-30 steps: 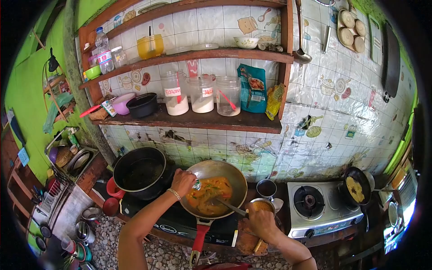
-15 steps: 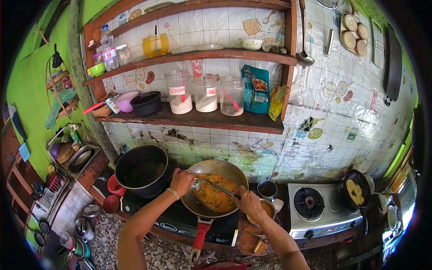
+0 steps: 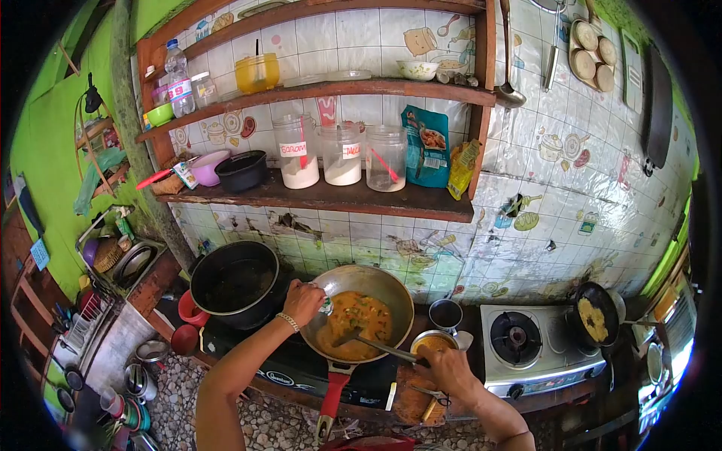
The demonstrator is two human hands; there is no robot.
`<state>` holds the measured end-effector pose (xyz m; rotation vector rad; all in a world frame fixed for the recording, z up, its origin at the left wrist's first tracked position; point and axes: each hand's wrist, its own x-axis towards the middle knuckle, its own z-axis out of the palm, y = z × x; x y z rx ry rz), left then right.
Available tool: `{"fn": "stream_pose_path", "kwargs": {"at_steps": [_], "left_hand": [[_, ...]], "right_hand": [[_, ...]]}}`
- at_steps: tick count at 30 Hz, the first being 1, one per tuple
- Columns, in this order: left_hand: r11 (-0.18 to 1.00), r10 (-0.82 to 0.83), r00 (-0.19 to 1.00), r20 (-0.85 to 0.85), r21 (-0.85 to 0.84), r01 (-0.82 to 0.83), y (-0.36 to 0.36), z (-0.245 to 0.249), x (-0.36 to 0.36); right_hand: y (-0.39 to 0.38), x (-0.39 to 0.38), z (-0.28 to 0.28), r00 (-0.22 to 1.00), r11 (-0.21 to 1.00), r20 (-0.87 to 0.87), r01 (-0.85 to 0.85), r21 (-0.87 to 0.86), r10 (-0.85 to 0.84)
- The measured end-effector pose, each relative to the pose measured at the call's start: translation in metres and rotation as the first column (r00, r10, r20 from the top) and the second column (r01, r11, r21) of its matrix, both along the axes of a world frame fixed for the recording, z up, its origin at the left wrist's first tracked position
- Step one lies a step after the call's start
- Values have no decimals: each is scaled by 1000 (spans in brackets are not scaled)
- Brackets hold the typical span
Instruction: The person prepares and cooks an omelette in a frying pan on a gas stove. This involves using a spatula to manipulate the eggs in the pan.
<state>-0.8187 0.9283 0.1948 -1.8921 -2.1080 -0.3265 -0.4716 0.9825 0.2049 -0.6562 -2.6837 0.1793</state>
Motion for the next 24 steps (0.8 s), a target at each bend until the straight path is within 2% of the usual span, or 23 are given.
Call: {"fn": "stream_pose_path", "kwargs": {"at_steps": [6,11,15,19,21,24], "left_hand": [[1000,-24,999,42,22,23,1,-3,-1],[999,23,1000,-2,-45,-23,2,-1,1],[999,-33,999,-21,24,34,3,-3,0],[1000,-9,1000,-23,-7,9,4,1,2],[999,18,999,-29,-33,-19,5,3,2],[999,18,999,-30,-37,-19,5,1,-2]], "right_hand": [[-7,32,30,994,991,68,97,-88,-91],[1,56,49,980,985,102,170,17,-171],[-7,68,76,956,966,135,260,18,-260],[-18,51,66,960,977,182,207,50,-213],[-18,32,45,974,990,186,122,65,-132],[-22,3,19,985,992,131,100,74,-109]]}}
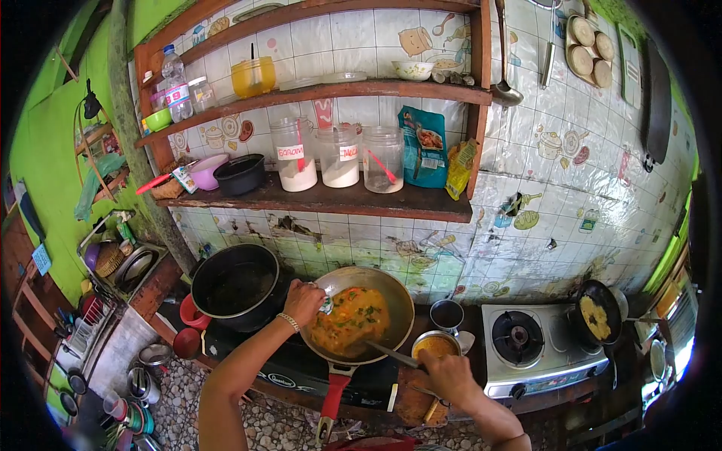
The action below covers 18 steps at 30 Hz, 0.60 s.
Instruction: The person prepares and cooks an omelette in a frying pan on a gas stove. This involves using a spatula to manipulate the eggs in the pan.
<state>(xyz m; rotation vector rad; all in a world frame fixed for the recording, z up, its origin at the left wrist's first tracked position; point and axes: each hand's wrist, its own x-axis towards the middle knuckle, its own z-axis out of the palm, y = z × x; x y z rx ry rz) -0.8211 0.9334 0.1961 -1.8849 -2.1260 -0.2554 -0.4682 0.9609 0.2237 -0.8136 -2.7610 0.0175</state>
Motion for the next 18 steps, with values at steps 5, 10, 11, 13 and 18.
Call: {"fn": "stream_pose_path", "kwargs": {"at_steps": [5,10,11,13,18], "left_hand": [[998,-31,999,18,49,30,-5,2,0],[999,-21,999,32,44,20,-11,6,3],[1000,-10,999,49,28,9,-12,7,3],[1000,-11,999,47,26,10,-13,7,3],[997,-26,999,47,72,23,-16,6,2]], "right_hand": [[-7,-31,-16,996,999,-75,-42,-13,41],[4,-58,-39,992,1000,-128,-21,0,21],[7,-64,-44,987,1000,-158,-11,13,13],[16,-73,-52,982,1000,-187,0,26,5],[47,-85,-58,931,993,-350,81,-89,-107]]}}
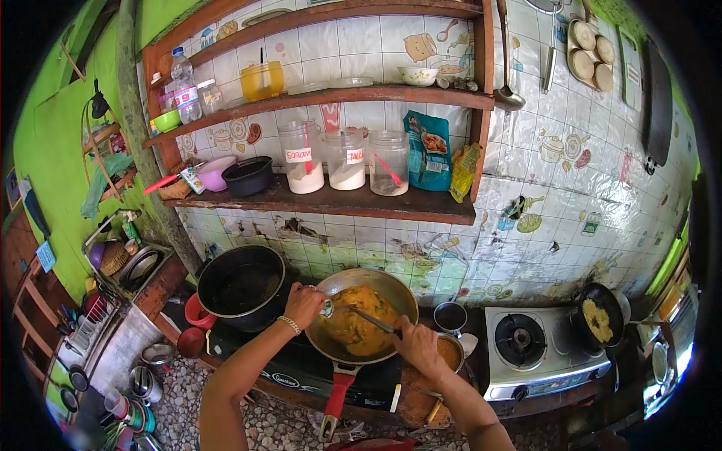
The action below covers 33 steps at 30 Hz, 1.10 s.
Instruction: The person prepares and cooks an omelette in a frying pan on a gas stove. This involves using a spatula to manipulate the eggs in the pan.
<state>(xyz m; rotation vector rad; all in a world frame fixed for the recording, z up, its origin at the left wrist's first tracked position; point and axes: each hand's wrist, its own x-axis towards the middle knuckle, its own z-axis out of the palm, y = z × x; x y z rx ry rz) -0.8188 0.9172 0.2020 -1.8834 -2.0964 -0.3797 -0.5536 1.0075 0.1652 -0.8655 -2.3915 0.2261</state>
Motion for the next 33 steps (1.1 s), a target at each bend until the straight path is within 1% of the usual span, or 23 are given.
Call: {"fn": "stream_pose_path", "kwargs": {"at_steps": [1,3,4,6,8,11,12,14,15,16,18,19,21,23,24,26,28,29,32,33], "left_hand": [[1000,3,1000,-2,-3,-3,-1,1,1],[1000,8,1000,-6,-7,-8,-3,2,3],[1000,14,999,-29,-22,-15,-3,1,3],[999,26,998,-53,-35,-28,-3,3,0],[998,30,999,-28,-47,-31,-4,0,-1],[999,20,999,-27,-39,-21,-3,-2,-5],[999,15,999,-29,-40,-16,-1,0,-4],[996,49,999,-12,-77,-50,-1,3,0],[996,48,999,-11,-79,-49,1,2,0],[996,42,999,-34,-77,-45,2,-1,0],[996,34,998,-54,-76,-38,5,-4,0],[998,20,998,-54,-55,-23,6,-5,0],[999,8,999,-52,-33,-9,6,-6,1],[999,4,1000,-22,-46,-5,7,-7,4],[999,3,1000,-21,-46,-4,7,-7,4],[997,12,1000,-24,-70,-14,9,-7,7],[997,7,1000,-23,-73,-9,12,-10,7],[997,5,1000,-23,-75,-7,12,-11,8],[996,-11,999,-35,-92,7,15,-13,11],[996,-13,999,-34,-91,10,16,-14,12]], "right_hand": [[7,0,0,1000,1000,-1,1,1,-1],[18,3,2,997,994,-74,11,-104,-19],[21,7,3,997,995,-77,9,-103,-17],[26,14,8,992,981,-90,68,-179,-85],[29,18,10,991,983,-88,81,-162,-96],[28,19,16,996,997,-69,58,-43,-60],[28,18,13,995,997,-71,62,-44,-65],[25,17,6,999,1000,51,6,12,-7],[20,18,6,997,998,69,-33,62,29],[16,22,4,997,998,71,-33,60,29],[8,31,2,978,994,208,-42,103,19],[5,37,3,977,994,212,-42,100,20],[-2,51,10,957,991,283,33,126,-68],[-1,67,10,959,993,276,34,111,-64],[-1,75,15,962,995,265,39,97,-63],[-7,92,36,954,997,295,22,75,-44],[-12,104,54,953,995,300,17,100,-47],[-11,111,56,954,990,299,-8,139,-34],[-6,127,79,958,990,285,-23,136,-17],[-6,133,89,951,990,307,-19,136,-24]]}}
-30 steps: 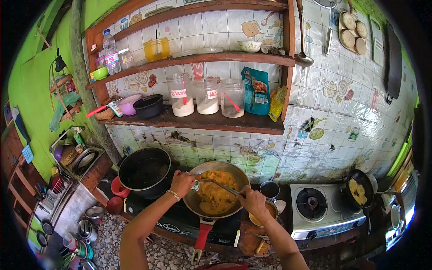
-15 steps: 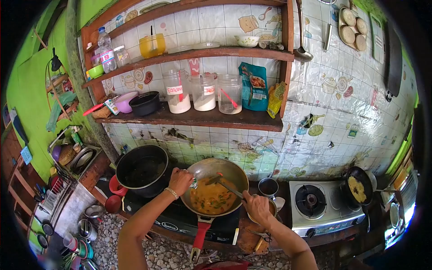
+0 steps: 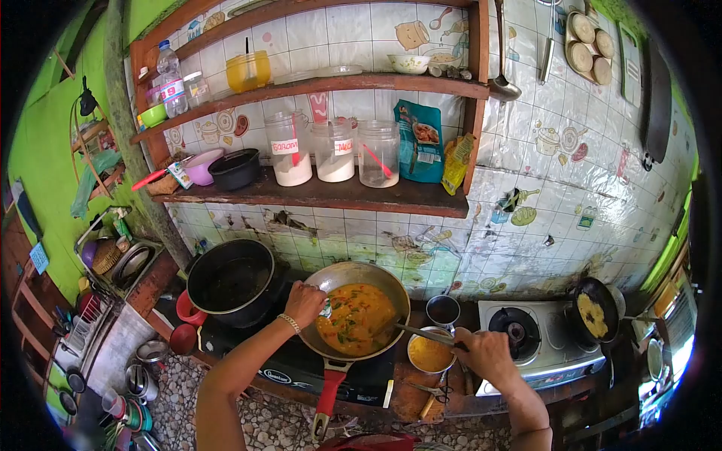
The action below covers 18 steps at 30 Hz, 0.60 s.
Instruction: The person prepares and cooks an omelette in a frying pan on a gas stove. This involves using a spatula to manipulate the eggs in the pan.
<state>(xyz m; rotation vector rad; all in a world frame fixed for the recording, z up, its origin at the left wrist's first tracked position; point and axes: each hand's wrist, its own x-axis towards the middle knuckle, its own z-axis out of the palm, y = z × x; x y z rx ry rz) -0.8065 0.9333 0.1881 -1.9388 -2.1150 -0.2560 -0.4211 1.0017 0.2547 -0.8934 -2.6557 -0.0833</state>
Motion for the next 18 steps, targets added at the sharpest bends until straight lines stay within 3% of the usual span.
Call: {"fn": "stream_pose_path", "kwargs": {"at_steps": [5,7,14,18], "left_hand": [[998,-30,1000,7,54,30,6,-3,1],[998,-18,1000,9,66,17,9,-3,0],[996,-13,1000,10,87,12,5,9,-1],[1000,1,1000,-22,30,0,-1,15,1]], "right_hand": [[-8,6,35,995,999,96,10,-34,-7],[-8,-7,23,991,996,91,-94,-3,94],[-11,-67,-40,994,994,43,-104,-26,105],[-3,-100,-61,994,994,-74,-81,-73,75]]}}
